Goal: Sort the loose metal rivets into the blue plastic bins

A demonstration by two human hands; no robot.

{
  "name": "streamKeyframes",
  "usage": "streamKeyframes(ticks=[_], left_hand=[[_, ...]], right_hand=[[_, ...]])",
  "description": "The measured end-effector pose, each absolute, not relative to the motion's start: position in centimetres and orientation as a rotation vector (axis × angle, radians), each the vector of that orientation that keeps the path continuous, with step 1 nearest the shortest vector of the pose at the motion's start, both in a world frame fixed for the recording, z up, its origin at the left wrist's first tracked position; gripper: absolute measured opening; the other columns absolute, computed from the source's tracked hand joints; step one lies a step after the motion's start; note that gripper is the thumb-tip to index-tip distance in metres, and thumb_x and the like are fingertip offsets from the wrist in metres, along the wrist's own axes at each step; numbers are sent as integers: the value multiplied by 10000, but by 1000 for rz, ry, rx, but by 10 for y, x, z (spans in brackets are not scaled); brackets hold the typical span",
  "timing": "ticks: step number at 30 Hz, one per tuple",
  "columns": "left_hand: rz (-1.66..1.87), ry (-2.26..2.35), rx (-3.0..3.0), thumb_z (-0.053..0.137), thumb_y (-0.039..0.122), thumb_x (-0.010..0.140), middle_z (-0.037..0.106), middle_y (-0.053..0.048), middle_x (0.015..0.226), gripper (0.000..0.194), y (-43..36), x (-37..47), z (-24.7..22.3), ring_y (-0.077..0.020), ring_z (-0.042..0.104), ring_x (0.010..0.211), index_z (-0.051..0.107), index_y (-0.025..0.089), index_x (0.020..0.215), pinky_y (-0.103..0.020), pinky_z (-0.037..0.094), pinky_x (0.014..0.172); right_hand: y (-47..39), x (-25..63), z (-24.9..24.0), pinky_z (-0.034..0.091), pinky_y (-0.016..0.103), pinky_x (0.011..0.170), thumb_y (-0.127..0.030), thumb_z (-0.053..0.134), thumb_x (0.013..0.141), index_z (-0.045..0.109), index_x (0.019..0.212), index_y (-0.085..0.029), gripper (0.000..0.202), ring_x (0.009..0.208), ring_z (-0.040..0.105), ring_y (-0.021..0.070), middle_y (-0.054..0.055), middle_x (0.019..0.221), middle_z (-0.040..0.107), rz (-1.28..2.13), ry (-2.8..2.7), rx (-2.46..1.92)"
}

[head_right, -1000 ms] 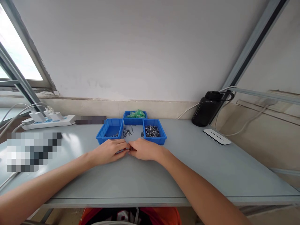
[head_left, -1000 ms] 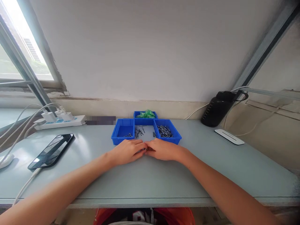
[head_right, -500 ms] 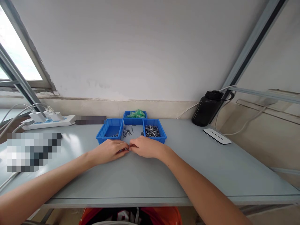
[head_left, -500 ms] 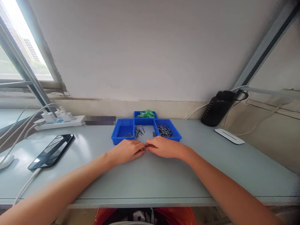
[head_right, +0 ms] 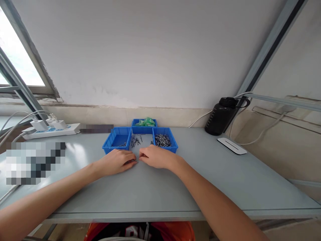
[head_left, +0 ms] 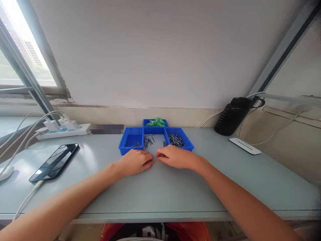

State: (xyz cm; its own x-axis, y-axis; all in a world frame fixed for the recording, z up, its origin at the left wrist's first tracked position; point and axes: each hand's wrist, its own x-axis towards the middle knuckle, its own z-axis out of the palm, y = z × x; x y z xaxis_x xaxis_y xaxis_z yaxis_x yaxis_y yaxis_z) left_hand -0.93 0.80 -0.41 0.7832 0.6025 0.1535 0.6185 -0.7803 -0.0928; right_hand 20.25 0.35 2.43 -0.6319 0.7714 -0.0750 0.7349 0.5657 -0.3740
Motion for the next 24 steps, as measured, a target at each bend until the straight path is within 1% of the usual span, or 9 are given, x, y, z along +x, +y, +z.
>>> streamKeyframes(ticks=[5, 10, 13, 16, 21, 24], left_hand=[[-253, -991, -2831, 402, 321, 942, 635, -12, 786, 243, 7, -9, -5, -148, 611, 695, 600, 194, 882, -232, 384, 555], [-352, -979, -2892, 428, 314, 939, 636, -10, 832, 214, 6, -8, -5, -129, 602, 732, 606, 198, 917, -225, 419, 613], [-388, -962, -2944, 447, 291, 934, 641, -9, 893, 192, 5, -8, -4, -124, 603, 764, 612, 204, 980, -223, 439, 655], [-409, -939, -2976, 450, 280, 932, 634, -17, 943, 211, 4, -7, -1, -121, 604, 790, 613, 209, 1046, -222, 455, 688], [-412, -919, -2993, 426, 266, 935, 624, -23, 928, 250, 3, -7, -1, -118, 606, 796, 608, 214, 1098, -219, 465, 716], [-404, -907, -2973, 422, 278, 938, 628, -22, 942, 248, 3, -7, -1, -121, 609, 811, 602, 218, 1097, -222, 463, 720]], right_hand=[[6, 202, 18, 351, 230, 567, -248, 434, 861, 567, 850, -207, 140, 716, 552, 143, 27, 806, 619, 556, -2760, -1309], [3, 195, 17, 332, 226, 505, -223, 441, 832, 563, 824, -205, 123, 650, 538, 139, 33, 788, 619, 512, -2808, -1355], [2, 194, 17, 340, 232, 515, -225, 426, 844, 558, 835, -198, 135, 649, 543, 144, 46, 802, 626, 455, -2818, -1328], [4, 195, 15, 342, 240, 526, -241, 399, 871, 553, 862, -196, 160, 657, 551, 152, 58, 815, 633, 395, -2824, -1299], [5, 196, 13, 333, 244, 522, -209, 387, 875, 547, 878, -193, 161, 662, 560, 157, 63, 827, 638, 353, -2839, -1322], [5, 197, 14, 344, 248, 536, -221, 379, 886, 548, 882, -188, 172, 680, 573, 164, 73, 842, 643, 361, -2836, -1330]])
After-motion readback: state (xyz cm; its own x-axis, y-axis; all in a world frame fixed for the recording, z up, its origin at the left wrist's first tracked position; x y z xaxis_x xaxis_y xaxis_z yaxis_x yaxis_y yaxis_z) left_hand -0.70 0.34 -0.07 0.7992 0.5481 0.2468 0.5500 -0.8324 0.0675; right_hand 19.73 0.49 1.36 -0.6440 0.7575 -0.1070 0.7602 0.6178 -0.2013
